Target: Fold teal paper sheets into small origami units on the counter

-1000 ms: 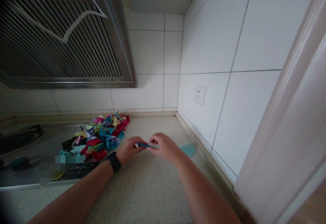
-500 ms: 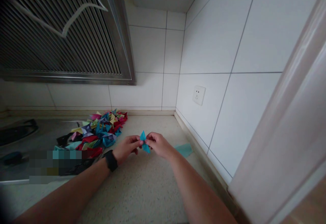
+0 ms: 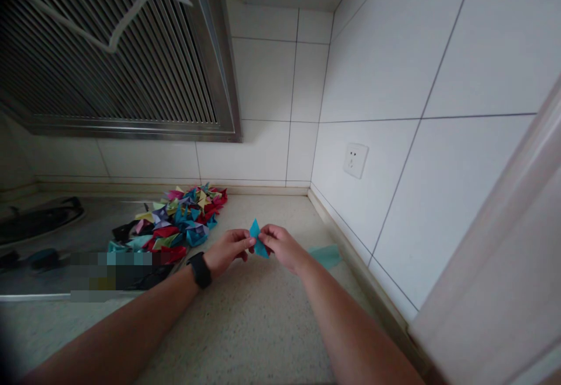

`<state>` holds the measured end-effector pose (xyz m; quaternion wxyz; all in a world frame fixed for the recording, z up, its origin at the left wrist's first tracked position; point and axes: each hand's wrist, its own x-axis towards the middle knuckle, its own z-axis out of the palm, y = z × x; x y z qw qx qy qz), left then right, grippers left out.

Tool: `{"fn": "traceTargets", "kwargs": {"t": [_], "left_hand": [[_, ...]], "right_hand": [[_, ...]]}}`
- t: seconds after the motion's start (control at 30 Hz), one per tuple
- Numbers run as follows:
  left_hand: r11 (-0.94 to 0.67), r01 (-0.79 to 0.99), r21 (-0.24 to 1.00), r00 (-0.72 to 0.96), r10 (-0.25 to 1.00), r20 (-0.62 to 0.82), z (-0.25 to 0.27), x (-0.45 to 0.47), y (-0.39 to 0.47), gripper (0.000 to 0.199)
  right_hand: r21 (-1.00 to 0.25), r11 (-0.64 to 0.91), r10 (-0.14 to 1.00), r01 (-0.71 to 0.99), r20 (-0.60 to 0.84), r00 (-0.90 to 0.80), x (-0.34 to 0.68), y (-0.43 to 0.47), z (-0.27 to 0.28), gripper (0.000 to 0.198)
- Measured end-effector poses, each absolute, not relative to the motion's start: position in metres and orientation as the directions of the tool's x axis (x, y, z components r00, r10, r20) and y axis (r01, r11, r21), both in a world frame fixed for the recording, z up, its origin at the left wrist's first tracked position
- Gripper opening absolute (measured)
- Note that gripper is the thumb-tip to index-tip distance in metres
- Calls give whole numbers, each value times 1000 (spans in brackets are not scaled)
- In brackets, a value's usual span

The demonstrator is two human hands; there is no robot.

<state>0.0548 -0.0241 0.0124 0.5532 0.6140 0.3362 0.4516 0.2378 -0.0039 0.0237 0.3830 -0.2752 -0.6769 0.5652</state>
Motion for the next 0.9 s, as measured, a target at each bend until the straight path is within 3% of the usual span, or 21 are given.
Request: {"fn": "traceTargets", "kwargs": {"t": [0.5,0.9], "left_hand": [[-175,36,984,393,908,147,13,63,-30,44],[-255,25,967,424,878,220,15,59,-28,43]], "right_hand": [[-859,457,840,233,330,-431,230,2,16,41],[-904,414,833,104,330,-444,224,-3,20,38]]}}
